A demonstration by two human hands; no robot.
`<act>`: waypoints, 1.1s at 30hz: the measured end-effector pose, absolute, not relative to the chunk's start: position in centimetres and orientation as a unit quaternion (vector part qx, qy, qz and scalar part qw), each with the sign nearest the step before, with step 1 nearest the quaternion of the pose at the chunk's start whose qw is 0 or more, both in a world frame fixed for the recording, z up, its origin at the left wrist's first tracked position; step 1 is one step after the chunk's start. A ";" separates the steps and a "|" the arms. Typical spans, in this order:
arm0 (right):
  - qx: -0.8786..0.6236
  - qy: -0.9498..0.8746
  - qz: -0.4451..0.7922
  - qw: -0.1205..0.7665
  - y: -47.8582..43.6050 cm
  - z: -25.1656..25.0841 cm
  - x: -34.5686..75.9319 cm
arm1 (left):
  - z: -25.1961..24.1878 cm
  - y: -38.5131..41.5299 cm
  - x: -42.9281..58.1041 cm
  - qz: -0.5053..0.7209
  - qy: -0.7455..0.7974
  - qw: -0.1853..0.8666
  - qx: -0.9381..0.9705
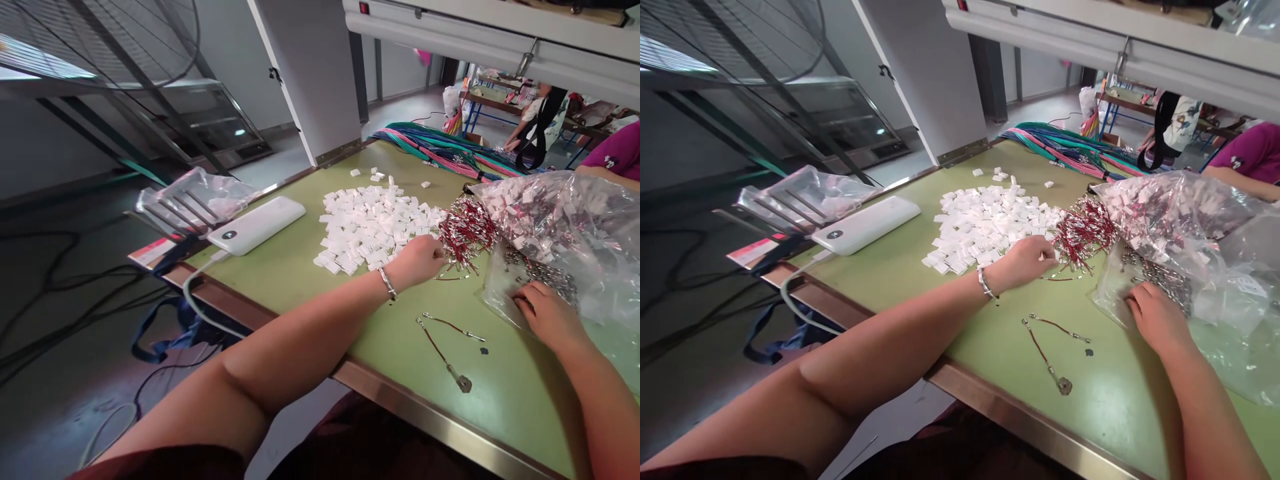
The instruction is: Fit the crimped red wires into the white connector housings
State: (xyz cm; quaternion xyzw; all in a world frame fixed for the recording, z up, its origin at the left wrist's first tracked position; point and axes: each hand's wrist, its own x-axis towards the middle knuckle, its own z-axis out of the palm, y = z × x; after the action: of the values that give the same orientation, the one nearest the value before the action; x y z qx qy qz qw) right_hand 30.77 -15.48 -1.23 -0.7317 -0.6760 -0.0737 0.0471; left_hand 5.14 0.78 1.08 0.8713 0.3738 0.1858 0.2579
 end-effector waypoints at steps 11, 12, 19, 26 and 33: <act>-0.714 -0.654 -0.044 0.246 -16.0 -0.3 27.1 | 0.9 -0.9 5.3 0.135 0.327 0.333 0.874; -0.696 -0.669 -0.017 0.263 -16.0 -0.3 26.3 | 0.6 -1.2 5.5 0.123 0.306 0.351 0.877; -0.685 -0.635 0.066 0.352 -15.7 -0.7 22.7 | 0.0 -2.8 6.1 0.130 0.244 0.487 0.829; -0.683 -0.640 0.108 0.335 -15.6 -0.6 21.9 | 0.7 -3.3 5.8 0.100 0.215 0.468 0.851; -0.681 -0.636 0.230 0.280 -16.3 1.0 22.2 | -0.5 -4.2 5.4 0.114 0.129 0.233 0.957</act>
State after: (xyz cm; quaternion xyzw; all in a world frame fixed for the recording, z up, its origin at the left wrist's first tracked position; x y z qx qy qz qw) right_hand 22.16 -16.34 1.03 -0.6811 -0.6363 0.2295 0.2804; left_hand 5.43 -4.17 -0.46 0.9573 0.1286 0.1139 0.2326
